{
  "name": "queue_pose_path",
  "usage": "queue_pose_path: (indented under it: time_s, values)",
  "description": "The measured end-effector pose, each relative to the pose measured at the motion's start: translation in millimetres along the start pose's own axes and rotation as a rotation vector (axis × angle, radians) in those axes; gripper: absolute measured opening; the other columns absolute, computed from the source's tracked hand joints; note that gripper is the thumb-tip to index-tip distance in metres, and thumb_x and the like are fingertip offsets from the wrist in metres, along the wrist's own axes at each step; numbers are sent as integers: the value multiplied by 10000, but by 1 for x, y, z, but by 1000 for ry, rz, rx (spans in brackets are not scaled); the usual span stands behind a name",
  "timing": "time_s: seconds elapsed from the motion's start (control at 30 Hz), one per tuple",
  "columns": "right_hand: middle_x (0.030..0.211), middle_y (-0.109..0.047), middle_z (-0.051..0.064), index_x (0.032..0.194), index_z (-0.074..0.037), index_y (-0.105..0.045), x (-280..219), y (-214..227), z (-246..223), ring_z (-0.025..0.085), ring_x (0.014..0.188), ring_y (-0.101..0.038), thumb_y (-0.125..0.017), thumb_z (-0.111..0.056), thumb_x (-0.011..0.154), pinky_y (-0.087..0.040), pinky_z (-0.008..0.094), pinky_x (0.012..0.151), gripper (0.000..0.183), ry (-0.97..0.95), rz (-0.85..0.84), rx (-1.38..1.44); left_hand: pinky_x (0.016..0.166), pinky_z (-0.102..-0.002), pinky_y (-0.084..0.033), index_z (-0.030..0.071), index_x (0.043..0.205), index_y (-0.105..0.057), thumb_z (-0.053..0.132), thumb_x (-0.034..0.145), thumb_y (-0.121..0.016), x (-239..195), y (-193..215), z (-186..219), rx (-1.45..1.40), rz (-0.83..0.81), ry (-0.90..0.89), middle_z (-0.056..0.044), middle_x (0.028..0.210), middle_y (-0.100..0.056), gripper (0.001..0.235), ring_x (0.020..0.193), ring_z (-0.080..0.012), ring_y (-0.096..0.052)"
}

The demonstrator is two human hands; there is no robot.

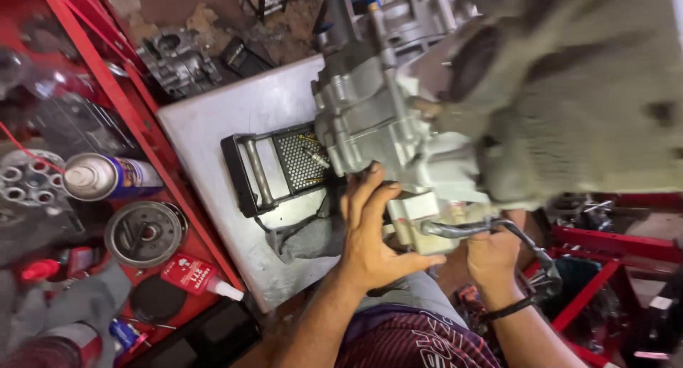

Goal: Cleaning and inspecting motorcycle engine components on a workbench during a repair process.

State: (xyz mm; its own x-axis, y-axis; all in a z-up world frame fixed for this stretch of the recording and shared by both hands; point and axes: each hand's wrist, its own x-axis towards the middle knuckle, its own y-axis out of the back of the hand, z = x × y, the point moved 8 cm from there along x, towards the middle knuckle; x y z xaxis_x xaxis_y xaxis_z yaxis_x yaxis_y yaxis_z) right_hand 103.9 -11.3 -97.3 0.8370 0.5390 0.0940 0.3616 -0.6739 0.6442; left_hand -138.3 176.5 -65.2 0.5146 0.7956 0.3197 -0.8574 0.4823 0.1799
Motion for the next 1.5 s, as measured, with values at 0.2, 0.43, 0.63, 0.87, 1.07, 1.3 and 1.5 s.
queue_pose_path:
  time_s: [0.2,0.43,0.63,0.87,1.07,1.3,1.5]
  values:
    - [957,-642,124,1208,-63,-576,7,-8,28,233,875,-641,-895,-236,695,-546,408,797,628,5,-40,148,1229,-533,-264,21,1364,-539,541,588,-952,6,3,14,-128,154,-167,-247,1548,-416,1022,1415,-428,-415]
    - [744,-675,-15,737,-234,-653,-47,-9,-66,238,645,-672,-738,-601,852,-552,398,595,395,982,-296,-161,1214,-579,-264,-10,1379,-443,481,662,-943,6,6,39,-74,138,-249,-295,1540,-393,1002,1445,-469,-382]
    - [607,-481,-78,607,-268,-464,-95,-12,-147,133,488,-521,-540,-480,1003,-455,315,463,455,1792,-591,227,1246,-551,-226,-3,1398,-409,347,662,-963,4,-2,49,-56,35,-186,-279,1554,-370,985,1484,-440,-337]
    - [649,-443,-24,658,-207,-454,-58,13,-162,151,495,-500,-546,-424,997,-414,310,449,414,1946,-510,636,1241,-497,-184,-4,1475,-328,305,653,-972,-13,-4,0,12,14,-156,-243,1607,-321,1089,1512,-317,-288]
    - [611,-441,5,669,-164,-529,6,10,-30,212,494,-547,-652,-372,987,-455,354,431,399,1466,-481,473,1199,-427,-347,57,1536,-333,152,546,-959,-59,1,-53,-213,167,230,-150,1472,-492,1175,1355,-246,-470]
    - [727,-684,106,1146,-111,-701,106,-20,91,315,715,-709,-831,-258,821,-560,438,652,379,332,-574,399,1158,-428,-407,76,1561,-343,165,578,-917,-43,-10,-5,-110,261,247,-129,1439,-518,1142,1312,-209,-492]
    - [1114,-773,151,1367,-80,-632,122,-67,85,215,917,-727,-851,-143,811,-581,357,814,600,100,-802,743,1142,-420,-402,63,1544,-408,149,487,-1005,-47,-7,1,175,266,259,-103,1366,-584,1216,1243,-166,-511]
